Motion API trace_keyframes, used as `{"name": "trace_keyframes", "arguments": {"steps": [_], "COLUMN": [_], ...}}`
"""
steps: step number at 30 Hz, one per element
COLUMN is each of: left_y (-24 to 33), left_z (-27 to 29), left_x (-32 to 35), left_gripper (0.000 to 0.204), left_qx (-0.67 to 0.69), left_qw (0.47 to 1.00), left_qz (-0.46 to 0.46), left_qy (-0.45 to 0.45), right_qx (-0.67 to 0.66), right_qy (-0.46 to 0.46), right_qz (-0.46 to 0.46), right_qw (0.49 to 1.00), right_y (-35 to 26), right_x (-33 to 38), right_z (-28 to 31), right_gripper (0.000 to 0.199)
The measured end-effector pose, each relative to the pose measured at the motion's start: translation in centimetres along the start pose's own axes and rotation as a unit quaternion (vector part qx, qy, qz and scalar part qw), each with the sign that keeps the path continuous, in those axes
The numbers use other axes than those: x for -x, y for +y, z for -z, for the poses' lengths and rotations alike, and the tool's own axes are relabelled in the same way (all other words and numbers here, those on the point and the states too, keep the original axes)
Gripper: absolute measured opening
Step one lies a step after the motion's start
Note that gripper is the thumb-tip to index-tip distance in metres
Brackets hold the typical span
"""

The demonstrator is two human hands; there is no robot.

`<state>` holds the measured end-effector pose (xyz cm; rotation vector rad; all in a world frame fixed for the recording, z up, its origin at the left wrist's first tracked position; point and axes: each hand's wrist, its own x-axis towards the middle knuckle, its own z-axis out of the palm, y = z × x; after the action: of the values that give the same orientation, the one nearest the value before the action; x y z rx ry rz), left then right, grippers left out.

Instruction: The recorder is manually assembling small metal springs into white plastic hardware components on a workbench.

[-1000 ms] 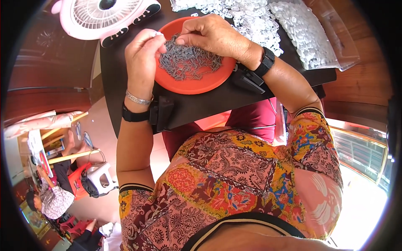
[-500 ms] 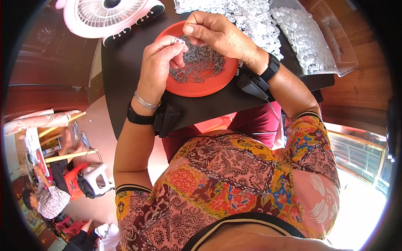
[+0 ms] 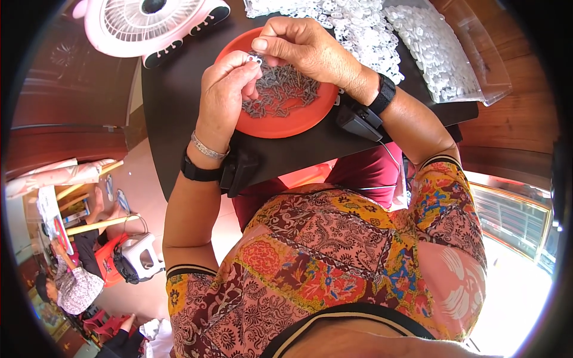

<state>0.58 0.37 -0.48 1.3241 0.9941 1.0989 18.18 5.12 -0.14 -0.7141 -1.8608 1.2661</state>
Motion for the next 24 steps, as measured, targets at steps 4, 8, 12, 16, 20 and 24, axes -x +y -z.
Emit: {"name": "trace_keyframes", "arguments": {"steps": [4, 8, 12, 16, 20, 24], "left_y": [-0.2, -0.2, -0.3, -0.1, -0.1, 0.0], "left_z": [-0.2, -0.2, -0.1, -0.1, 0.0, 0.2], "left_x": [0.0, 0.1, 0.1, 0.2, 0.0, 0.0], "left_gripper": [0.02, 0.019, 0.018, 0.018, 0.018, 0.018], "left_qx": [0.003, -0.003, -0.008, -0.032, -0.026, -0.018], "left_qw": [1.0, 1.0, 1.0, 0.999, 0.999, 1.0], "left_qz": [-0.004, 0.005, 0.004, -0.005, -0.005, -0.008], "left_qy": [0.003, -0.005, -0.01, -0.021, -0.03, -0.02], "right_qx": [0.031, 0.03, 0.092, 0.172, 0.156, -0.004], "right_qy": [0.01, 0.013, -0.005, -0.028, -0.028, -0.042], "right_qz": [-0.002, -0.004, 0.016, 0.022, 0.049, -0.029], "right_qw": [0.999, 0.999, 0.996, 0.985, 0.986, 0.999], "right_y": [0.3, 0.6, 0.5, 0.3, 0.3, -0.5], "right_x": [0.1, 0.2, 0.1, 0.2, 0.1, 0.2], "right_z": [-0.2, -0.5, -0.3, 0.1, 0.2, 0.2], "right_gripper": [0.025, 0.025, 0.025, 0.027, 0.027, 0.025]}}
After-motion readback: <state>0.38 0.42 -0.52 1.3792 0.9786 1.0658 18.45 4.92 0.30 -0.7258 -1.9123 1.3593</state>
